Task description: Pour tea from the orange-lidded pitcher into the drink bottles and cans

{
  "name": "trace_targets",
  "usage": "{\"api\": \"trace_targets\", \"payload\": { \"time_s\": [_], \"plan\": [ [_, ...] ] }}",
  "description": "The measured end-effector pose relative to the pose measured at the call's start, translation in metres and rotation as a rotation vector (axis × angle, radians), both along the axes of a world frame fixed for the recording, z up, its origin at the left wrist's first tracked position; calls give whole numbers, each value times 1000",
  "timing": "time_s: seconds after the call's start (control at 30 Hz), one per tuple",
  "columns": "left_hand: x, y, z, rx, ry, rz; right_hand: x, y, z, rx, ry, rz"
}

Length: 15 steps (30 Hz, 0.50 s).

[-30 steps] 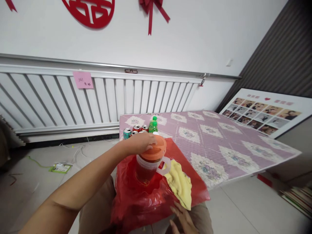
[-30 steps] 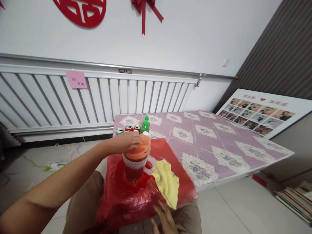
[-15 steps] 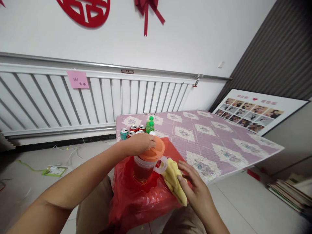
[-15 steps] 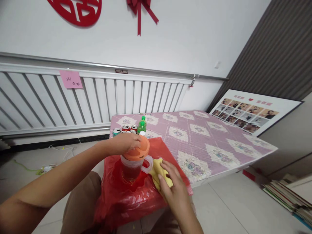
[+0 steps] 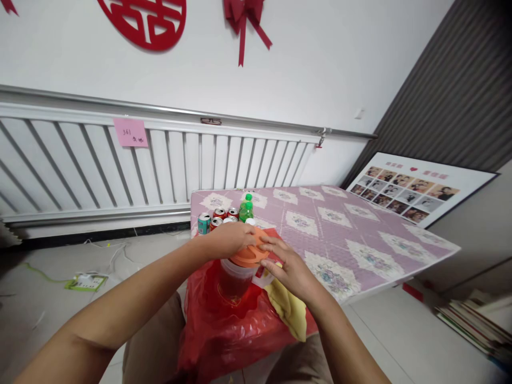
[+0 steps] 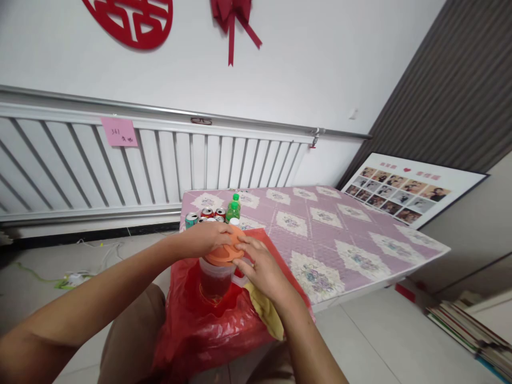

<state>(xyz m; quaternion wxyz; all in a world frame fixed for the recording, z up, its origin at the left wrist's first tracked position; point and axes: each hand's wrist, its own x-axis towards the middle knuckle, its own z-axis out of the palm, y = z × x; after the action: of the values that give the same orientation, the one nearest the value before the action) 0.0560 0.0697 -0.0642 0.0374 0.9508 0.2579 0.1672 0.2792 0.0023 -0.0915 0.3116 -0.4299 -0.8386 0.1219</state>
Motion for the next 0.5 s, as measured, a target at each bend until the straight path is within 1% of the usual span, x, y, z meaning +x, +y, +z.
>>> {"api": "trace_targets", "payload": {
  "time_s": [0.07, 0.13, 0.2, 0.27, 0.37, 0.43, 0.5],
  "plan": [
    [-2, 1, -1, -10, 33, -22, -1, 0, -1, 10, 8, -2],
    [-8, 2, -1, -27, 15, -4, -3, -1, -2, 24, 16, -19],
    [-16, 0, -1, -50, -88, 46, -7, -3, -5, 46, 19, -41],
    [-26, -4, -6, -89, -247, 115, -12, -5, -7, 79, 21, -67],
    [-39, -14, -23, -177, -549, 269, -20, -8, -10, 130, 18, -102],
    [-44, -24, -40, -254, -750, 387, -24, -10, -12, 148, 11, -135],
    [-44, -36, -58, -349, -890, 475, -28, -12, -15, 167, 0, -168]
  ]
}}
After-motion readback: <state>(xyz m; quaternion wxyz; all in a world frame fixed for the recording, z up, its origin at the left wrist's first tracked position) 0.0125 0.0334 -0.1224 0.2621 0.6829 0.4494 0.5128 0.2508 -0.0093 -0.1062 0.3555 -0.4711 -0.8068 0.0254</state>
